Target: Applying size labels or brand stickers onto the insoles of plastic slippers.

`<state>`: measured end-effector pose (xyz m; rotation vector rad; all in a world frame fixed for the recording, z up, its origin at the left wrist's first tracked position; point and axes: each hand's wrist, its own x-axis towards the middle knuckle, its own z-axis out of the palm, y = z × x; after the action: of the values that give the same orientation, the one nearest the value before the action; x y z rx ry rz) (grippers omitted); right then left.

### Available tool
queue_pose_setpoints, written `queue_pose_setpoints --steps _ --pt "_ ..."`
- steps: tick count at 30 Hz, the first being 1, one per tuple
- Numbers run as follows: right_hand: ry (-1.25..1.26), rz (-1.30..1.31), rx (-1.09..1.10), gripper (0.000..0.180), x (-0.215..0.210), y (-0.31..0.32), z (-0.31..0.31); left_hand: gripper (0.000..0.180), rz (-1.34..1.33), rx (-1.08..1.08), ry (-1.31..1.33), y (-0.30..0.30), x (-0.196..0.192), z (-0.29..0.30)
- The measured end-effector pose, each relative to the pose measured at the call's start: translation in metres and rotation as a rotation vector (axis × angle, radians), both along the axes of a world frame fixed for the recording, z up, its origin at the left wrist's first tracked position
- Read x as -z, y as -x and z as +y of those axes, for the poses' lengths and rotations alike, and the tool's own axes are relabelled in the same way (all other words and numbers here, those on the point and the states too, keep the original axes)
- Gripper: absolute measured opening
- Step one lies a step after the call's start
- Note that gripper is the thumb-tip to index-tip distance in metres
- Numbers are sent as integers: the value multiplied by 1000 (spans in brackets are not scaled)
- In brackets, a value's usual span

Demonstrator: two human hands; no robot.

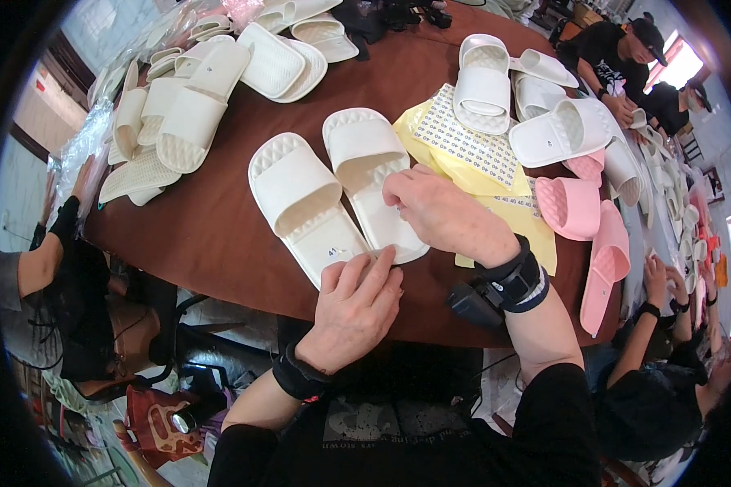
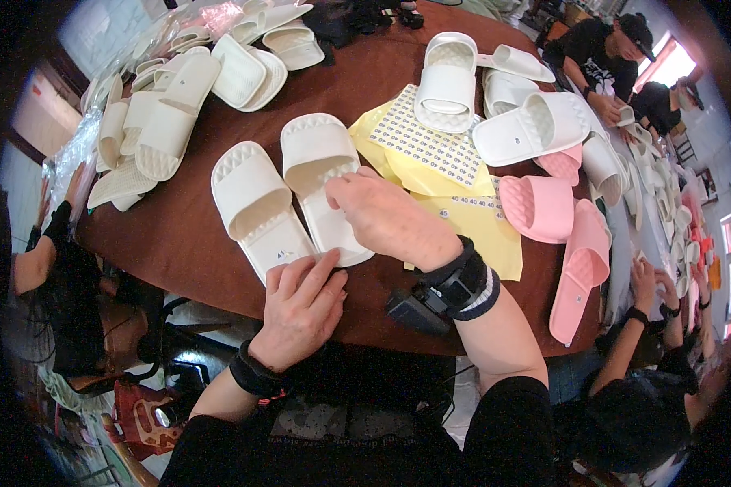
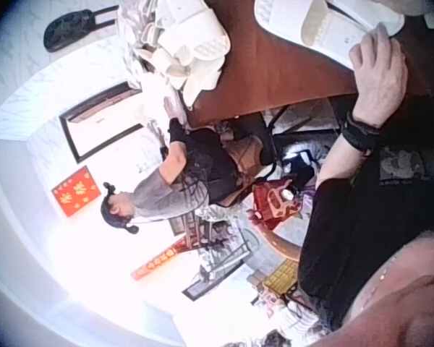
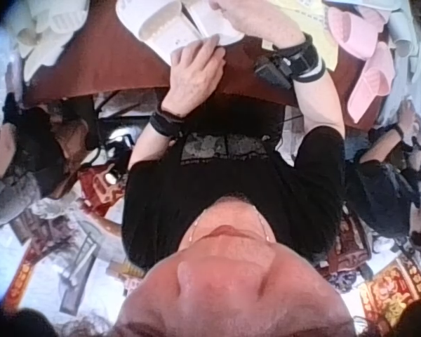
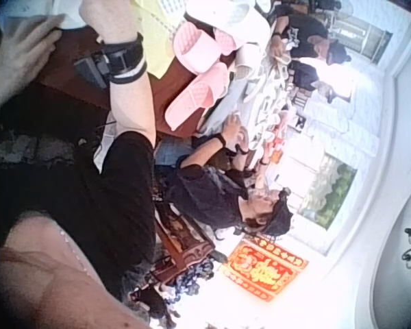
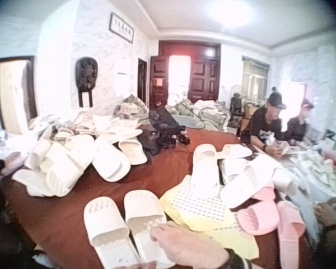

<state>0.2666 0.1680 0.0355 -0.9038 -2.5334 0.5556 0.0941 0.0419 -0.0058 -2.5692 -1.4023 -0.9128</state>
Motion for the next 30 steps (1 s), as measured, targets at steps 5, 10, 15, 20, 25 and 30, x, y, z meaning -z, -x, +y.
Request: queue_pose_setpoints --steps 5,10,15,20,25,30 --pt "52 11 28 17 -4 1 1 37 -4 0 -3 0 1 0" --pt "10 18 45 16 -3 2 0 36 2 4 -9 0 0 0" --pt "-34 -16 36 15 -3 5 -1 36 6 0 -3 0 0 0" --pt "-77 -63 12 14 -4 7 -2 35 7 0 -6 1 0 0" --pt "-110 -73 -2 16 2 7 0 35 14 0 -7 0 0 0" --pt "-69 -23 -40 17 2 2 3 35 9 -1 -7 0 0 1"
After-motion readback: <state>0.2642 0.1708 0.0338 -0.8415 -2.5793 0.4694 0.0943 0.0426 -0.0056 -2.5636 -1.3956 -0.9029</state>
